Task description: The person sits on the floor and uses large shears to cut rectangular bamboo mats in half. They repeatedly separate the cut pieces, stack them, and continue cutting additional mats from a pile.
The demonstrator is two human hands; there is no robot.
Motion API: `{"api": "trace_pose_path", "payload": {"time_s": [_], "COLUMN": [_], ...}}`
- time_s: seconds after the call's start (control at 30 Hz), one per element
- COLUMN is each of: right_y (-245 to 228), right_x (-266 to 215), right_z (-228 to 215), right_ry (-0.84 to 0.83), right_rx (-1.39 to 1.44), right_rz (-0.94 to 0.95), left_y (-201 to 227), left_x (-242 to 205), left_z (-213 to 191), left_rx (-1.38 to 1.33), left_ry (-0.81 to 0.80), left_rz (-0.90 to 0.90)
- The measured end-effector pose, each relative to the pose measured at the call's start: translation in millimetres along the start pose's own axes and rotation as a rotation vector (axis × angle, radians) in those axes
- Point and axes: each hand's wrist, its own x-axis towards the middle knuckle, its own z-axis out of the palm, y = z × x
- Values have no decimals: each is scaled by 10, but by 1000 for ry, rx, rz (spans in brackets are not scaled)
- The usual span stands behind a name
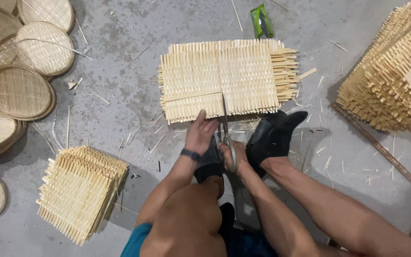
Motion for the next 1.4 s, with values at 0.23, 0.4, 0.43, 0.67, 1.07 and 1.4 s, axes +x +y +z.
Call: {"api": "trace_pose_path", "payload": {"time_s": [0.23, 0.4, 0.43, 0.67, 1.07, 1.4], "right_y": [-117, -216, -245, -128, -335, -187], "right_x": [-107, -98, -69, 196, 362, 417], "right_z": [-31, -60, -83, -96, -264, -129], "right_ry": [18, -6, -24, -4, -99, 71], "right_rx": [6, -24, -12, -26, -51, -344], "right_rz": [74, 133, 145, 71, 76, -334], "left_y": [-28, -92, -115, -105, -73, -88], "left_x": [341, 253, 234, 216, -22, -26], "left_z": [185, 124, 111, 136, 293, 271], "left_rx": [17, 83, 75, 25, 22, 34], "left_ry": [32, 23, 4, 31, -23, 4], "left_rz": [130, 178, 175, 154, 96, 88]}}
